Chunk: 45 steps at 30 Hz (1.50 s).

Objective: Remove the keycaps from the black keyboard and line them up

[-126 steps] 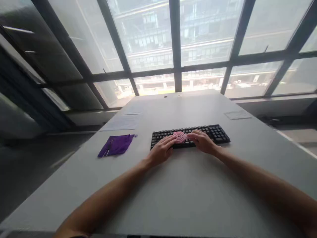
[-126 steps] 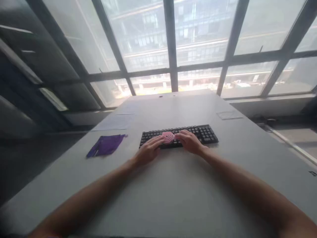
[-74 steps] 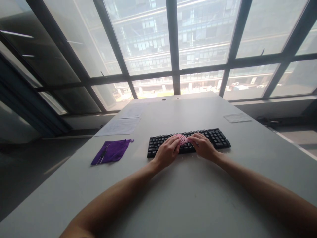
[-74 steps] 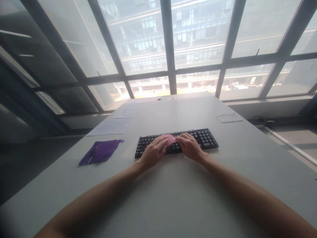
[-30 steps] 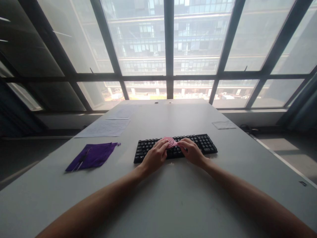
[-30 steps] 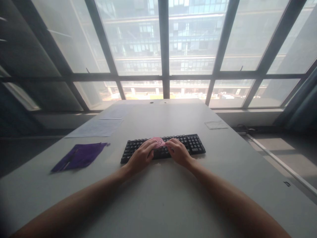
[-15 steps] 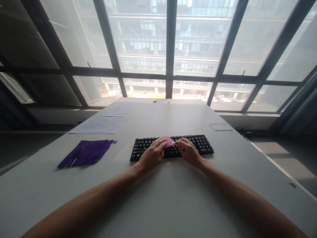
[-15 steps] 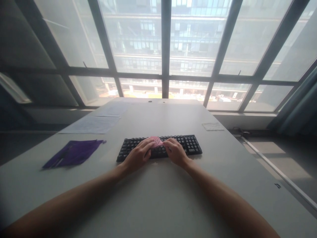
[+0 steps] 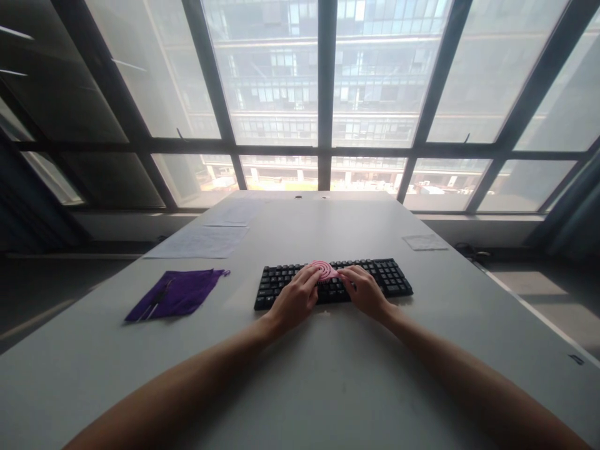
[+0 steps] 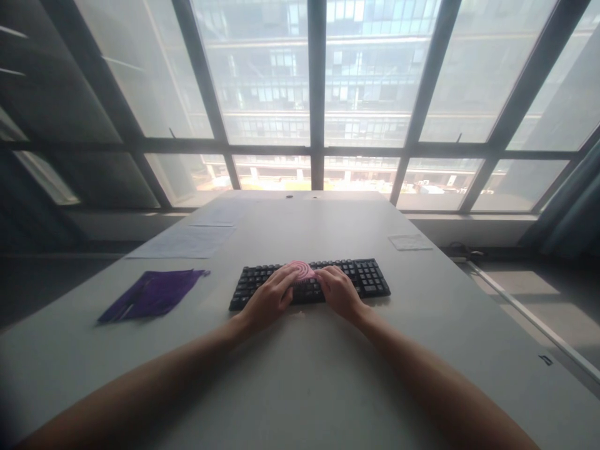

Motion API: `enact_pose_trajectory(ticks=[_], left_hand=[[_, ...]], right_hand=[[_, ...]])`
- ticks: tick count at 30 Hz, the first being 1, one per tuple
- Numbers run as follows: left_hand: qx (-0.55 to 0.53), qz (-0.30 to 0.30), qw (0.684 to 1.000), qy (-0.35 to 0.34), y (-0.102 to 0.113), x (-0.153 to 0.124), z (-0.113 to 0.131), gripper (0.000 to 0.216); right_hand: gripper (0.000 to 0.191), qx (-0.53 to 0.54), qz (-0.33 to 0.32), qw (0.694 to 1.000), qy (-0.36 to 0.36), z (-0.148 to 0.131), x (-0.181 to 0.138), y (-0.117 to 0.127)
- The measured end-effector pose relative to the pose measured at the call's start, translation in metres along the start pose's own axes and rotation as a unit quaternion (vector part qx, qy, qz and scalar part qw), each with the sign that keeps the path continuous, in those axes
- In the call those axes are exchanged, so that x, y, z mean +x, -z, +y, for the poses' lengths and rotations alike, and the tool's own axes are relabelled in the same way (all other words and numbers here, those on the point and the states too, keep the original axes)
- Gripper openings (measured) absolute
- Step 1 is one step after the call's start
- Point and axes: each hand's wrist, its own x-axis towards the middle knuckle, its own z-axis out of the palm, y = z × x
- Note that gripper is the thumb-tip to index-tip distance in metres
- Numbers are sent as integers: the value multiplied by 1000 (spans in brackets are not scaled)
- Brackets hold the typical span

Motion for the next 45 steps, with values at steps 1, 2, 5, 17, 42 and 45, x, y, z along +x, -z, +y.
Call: enact_pose_trajectory(ticks=[1, 2, 5, 17, 42, 45], left_hand=[[7, -3, 1000, 5, -1, -1, -1, 51], [15, -5, 1000, 10, -3, -1, -2, 52], [30, -8, 999, 28, -6, -3, -5, 53], [4, 9, 999, 31, 0, -1, 0, 46], [7, 25, 999, 27, 8, 1, 9, 23], [10, 22, 999, 29, 8, 1, 10, 25]], right_hand=[[22, 0, 4, 1000, -1, 0, 0, -1], [22, 0, 7, 1000, -2, 0, 0, -2], [22, 0, 12, 1000, -3, 0, 1, -5], [25, 12, 27, 1000, 3, -3, 0, -1], [13, -29, -12, 1000, 1, -8, -3, 4], [14, -27, -8, 1000, 4, -8, -3, 5]])
